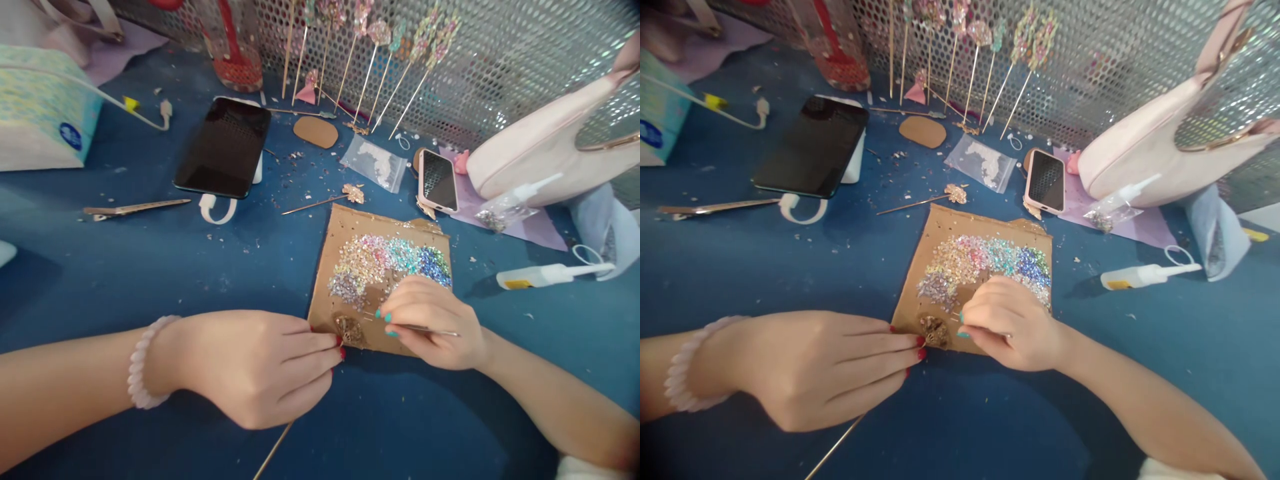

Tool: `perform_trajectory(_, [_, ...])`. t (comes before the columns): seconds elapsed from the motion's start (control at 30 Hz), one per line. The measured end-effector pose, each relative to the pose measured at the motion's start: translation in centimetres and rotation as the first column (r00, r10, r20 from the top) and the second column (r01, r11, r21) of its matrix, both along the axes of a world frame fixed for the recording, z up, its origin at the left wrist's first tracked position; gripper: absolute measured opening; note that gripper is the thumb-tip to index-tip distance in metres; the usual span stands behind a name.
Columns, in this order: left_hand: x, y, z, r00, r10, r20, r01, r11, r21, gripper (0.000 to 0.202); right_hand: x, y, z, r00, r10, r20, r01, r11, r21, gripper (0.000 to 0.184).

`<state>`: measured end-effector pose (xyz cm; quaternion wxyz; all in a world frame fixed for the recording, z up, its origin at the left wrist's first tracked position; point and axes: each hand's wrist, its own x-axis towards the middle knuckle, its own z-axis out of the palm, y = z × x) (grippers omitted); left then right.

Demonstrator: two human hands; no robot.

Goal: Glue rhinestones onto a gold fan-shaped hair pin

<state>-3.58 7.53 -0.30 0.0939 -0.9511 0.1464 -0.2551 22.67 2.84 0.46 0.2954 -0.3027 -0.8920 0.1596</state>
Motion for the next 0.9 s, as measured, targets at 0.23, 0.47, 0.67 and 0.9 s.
perform_trajectory(0.23, [-0.07,-0.38,0.05,1.0,0.018,-0.013,-0.019,0.994,-0.106,0.022,-0.04,0.11,-0.24,1.0,-0.015,-0.003,0.015,1.0,-0.007,0.013])
perform_trajectory(0.47, [-0.2,-0.41,-0.1,1.0,0.0,-0.024,-0.003,0.993,-0.121,0.023,0.11,0.17,-0.27,1.0,0.001,-0.011,-0.001,1.0,-0.021,0.009])
perform_trajectory(0.67, [-0.07,-0.28,-0.08,1.0,0.01,-0.028,-0.012,0.998,-0.06,0.021,0.13,0.21,-0.32,1.0,0.005,-0.006,-0.005,0.999,-0.031,0.01])
perform_trajectory(0.9, [-0.18,-0.16,0.06,0.999,0.012,-0.053,-0.013,1.0,-0.013,0.02,0.19,-0.04,-0.42,1.0,0.007,-0.022,-0.008,0.999,-0.046,0.01])
